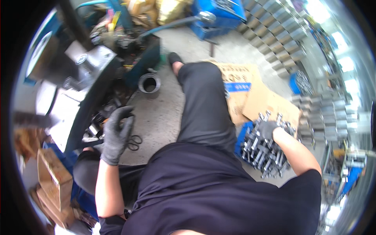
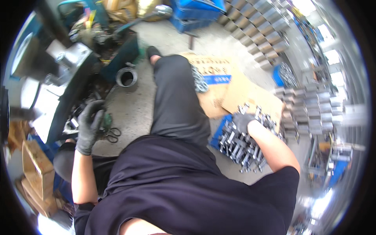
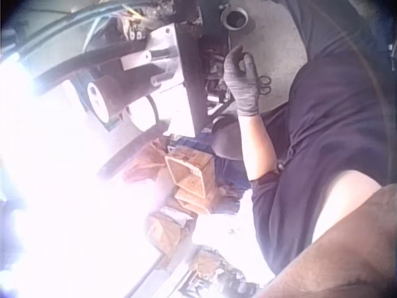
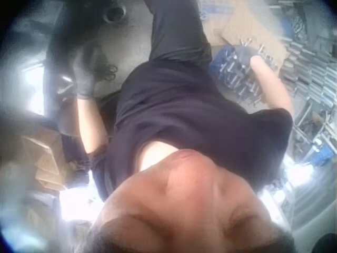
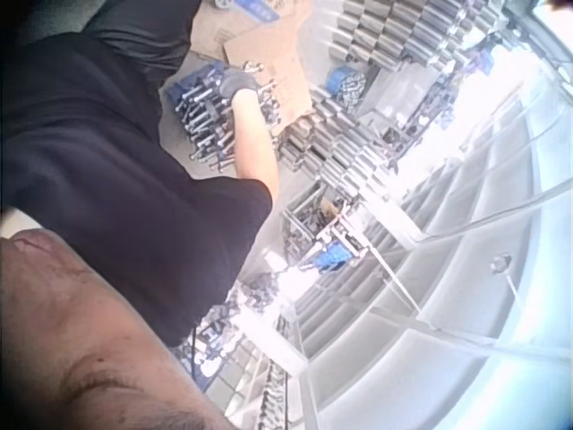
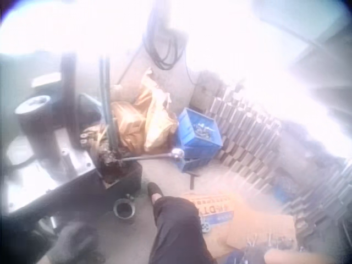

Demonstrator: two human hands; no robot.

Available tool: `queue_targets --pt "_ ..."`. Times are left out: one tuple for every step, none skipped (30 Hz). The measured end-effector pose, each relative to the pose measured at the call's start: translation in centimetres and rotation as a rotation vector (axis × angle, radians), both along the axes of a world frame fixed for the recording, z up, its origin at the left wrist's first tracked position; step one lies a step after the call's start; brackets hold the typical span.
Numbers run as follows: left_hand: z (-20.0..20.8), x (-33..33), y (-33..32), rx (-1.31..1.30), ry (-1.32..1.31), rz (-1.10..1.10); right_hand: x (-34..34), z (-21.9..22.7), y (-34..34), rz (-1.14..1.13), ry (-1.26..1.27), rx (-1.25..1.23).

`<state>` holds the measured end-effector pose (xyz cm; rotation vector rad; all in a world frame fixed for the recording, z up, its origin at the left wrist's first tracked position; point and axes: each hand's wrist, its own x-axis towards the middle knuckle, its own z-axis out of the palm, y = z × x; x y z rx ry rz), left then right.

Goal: The person assembles metal components using a press machine, placing small gear-like parts and shafts into the machine and operating a lever to press them together.

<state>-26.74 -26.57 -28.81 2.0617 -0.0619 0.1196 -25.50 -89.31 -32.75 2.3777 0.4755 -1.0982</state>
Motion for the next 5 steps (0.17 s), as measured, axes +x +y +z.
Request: queue_targets --pt "-0.2 -0.1 0.4 -0.037 0.009 0.022 1.0 0.7 -0.1 -0.096 0.034 0.036" --pt "-0.3 0.0 0.6 -0.050 -0.028 0.030 2.9 3.2 2.4 -0.089 0.102 0.004" --pt "0.0 -0.2 1.1 -0.013 -0.059 0.047 4.7 4.2 3.1 -0.050 -0.029 0.012" --pt "-0.6 -0.6 2.3 0.026 -0.093 0.064 7.6 7.5 6.0 0.052 -0.020 0.054" --pt "0.5 -1.7 4.1 0.059 -0.113 0.132 10.5 7.0 8.5 0.122 -0.039 0.085"
